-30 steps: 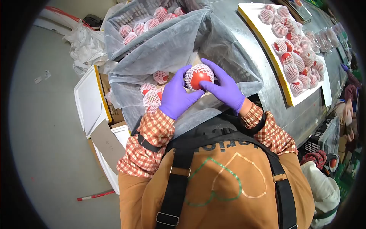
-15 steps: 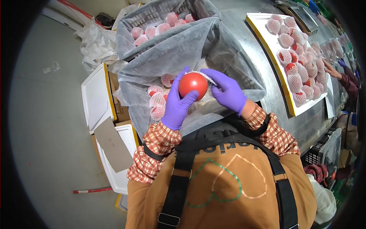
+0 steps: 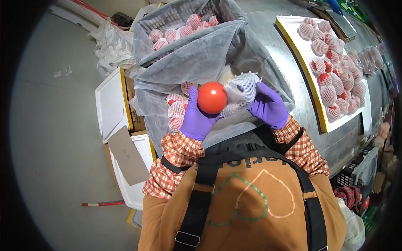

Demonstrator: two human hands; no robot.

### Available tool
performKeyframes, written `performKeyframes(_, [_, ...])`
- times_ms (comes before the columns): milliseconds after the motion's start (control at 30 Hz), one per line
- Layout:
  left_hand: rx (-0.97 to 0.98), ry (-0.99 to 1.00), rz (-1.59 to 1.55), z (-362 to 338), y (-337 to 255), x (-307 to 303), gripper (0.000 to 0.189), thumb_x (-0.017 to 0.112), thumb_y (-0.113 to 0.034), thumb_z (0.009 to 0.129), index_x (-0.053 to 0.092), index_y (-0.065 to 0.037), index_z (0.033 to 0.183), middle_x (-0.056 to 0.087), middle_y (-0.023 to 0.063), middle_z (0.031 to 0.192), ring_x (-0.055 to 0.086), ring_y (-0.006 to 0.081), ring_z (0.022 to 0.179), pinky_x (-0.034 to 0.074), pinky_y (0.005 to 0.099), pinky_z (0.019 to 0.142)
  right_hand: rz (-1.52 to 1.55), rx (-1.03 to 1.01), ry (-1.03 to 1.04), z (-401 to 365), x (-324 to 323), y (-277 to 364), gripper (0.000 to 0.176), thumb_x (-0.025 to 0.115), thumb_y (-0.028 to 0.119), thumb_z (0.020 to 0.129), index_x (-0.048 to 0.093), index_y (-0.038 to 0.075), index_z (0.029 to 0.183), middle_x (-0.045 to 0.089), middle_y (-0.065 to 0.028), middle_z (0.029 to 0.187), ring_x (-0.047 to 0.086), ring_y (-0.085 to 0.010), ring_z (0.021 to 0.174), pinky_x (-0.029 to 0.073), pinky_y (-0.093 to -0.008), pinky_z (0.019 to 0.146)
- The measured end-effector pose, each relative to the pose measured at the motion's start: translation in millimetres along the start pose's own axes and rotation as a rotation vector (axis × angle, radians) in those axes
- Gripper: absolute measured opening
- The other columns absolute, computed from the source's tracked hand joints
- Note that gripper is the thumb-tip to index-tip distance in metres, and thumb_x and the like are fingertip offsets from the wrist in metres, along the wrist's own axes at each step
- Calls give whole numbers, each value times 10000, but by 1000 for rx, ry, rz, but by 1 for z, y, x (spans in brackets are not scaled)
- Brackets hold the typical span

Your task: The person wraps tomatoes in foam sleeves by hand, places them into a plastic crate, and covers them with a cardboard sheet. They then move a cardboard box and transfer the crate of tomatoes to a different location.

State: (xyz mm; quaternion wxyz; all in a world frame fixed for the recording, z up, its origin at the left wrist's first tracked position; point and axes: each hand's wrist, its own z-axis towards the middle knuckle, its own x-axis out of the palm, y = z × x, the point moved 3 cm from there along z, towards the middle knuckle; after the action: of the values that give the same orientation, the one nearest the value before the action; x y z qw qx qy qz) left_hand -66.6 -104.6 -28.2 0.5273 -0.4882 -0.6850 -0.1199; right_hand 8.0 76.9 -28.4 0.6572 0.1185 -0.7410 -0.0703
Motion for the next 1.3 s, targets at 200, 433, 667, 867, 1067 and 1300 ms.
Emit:
performKeyframes(200, [28, 62, 85, -3, 0, -5, 593, 616, -351, 914, 393, -25, 1357, 449, 166, 1366, 504, 312, 1209, 419, 484, 1039, -304, -161, 32, -2, 15, 20, 380, 509, -5, 898, 472, -31, 1275, 608, -125, 1177, 631, -194, 1045, 539, -312, 913])
performKeyframes(433, [273, 124, 680, -3, -3, -1, 720, 713, -93, 819, 315, -11, 1414, 443, 154, 1349, 496, 266, 1221, 463, 396, 1004, -1286, -321, -269, -6, 14, 21, 485, 619, 83, 872, 477, 5, 1329, 589, -133, 1254, 575, -247, 1154, 420, -305, 998])
performKeyframes(667, [610, 97, 1301, -18, -6, 18, 859, 830, -105, 691, 360, -52, 1408, 468, 109, 1311, 523, 215, 1172, 477, 332, 959, -1868, -600, 288, -3, 40, -20, 778, 744, 158, 775, 338, 17, 1423, 374, -195, 1447, 369, -332, 1347, 310, -381, 1094])
performKeyframes(867, [737, 67, 1468, -28, -5, 32, 773, 882, -184, 629, 486, -52, 1279, 505, 87, 1190, 560, 179, 1020, 486, 285, 848, -1886, -656, 300, -7, 37, -20, 857, 786, 148, 728, 319, 11, 1433, 400, -176, 1432, 410, -311, 1322, 312, -386, 1092])
performKeyframes(1067, [418, 67, 1014, -15, -20, 13, 473, 720, -281, 854, 522, -38, 1209, 559, 59, 1052, 562, 126, 885, 484, 230, 712, -1224, -289, 124, -16, 27, -28, 775, 770, 166, 751, 366, 8, 1392, 475, -128, 1348, 475, -227, 1249, 363, -353, 1058])
performKeyframes(1300, [115, 12, 659, 10, 1, -4, 334, 457, -190, 983, 516, 3, 1249, 578, 138, 1190, 579, 192, 1038, 479, 329, 911, -784, -43, -65, -22, 13, -21, 868, 789, 327, 704, 369, -31, 1374, 539, -131, 1287, 553, -216, 1164, 423, -337, 1005])
